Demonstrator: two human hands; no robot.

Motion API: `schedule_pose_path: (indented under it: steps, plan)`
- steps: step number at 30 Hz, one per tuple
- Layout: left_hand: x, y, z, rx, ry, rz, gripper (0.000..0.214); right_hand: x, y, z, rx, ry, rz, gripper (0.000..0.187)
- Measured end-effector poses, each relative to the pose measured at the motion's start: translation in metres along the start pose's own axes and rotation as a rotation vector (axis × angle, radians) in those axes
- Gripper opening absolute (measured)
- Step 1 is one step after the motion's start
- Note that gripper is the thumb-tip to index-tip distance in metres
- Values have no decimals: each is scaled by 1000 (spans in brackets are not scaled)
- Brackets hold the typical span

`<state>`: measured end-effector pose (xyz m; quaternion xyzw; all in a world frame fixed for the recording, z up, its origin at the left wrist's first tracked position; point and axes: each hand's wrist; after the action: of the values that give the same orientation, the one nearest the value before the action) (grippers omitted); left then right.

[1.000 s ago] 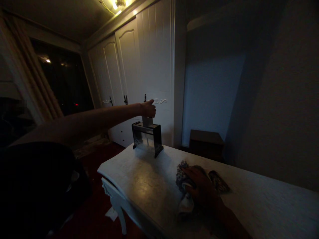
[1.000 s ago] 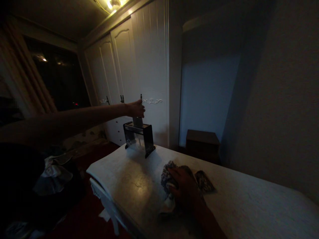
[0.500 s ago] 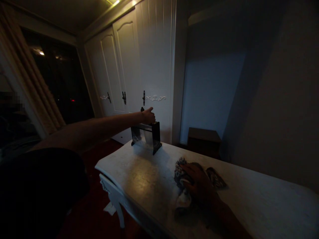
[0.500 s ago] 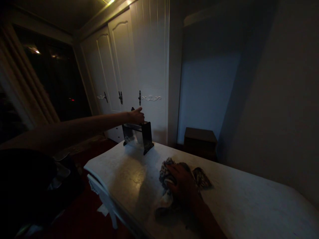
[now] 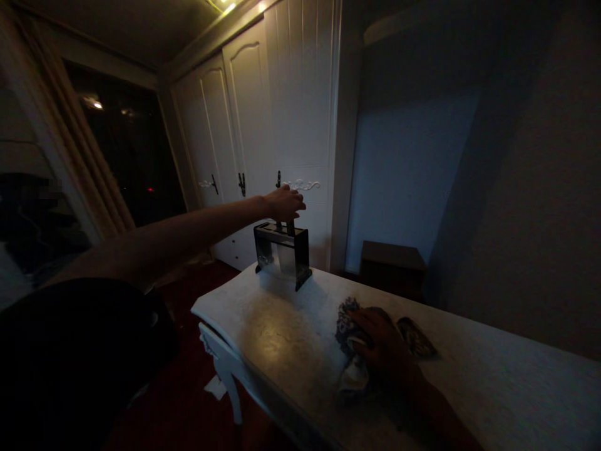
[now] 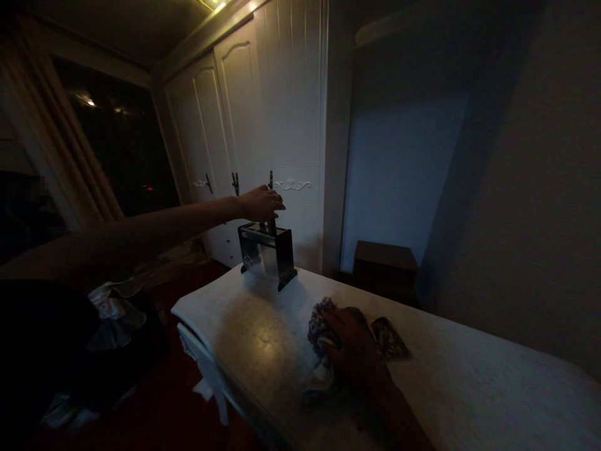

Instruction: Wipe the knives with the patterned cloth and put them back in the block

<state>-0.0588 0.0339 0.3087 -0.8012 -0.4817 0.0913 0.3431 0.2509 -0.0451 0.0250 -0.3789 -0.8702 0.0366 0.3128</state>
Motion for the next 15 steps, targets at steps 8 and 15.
schedule_pose_path:
  steps: [8, 15]
  plan:
    - [-17, -7, 5, -78, 193, -328, 47, -1, 4, 4, 19, 25, -8, 52]
    - [-18, -14, 32, -404, 211, -591, 64, -2, 5, 5, 38, 42, -5, 55]
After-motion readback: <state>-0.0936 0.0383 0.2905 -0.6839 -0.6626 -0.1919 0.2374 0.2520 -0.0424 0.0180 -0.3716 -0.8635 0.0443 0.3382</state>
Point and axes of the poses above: each hand's wrist, its own x-axis towards the middle knuckle, its own z-axis out of the palm, y = z × x, and after that the axes turned 4 degrees about -x, right-handed
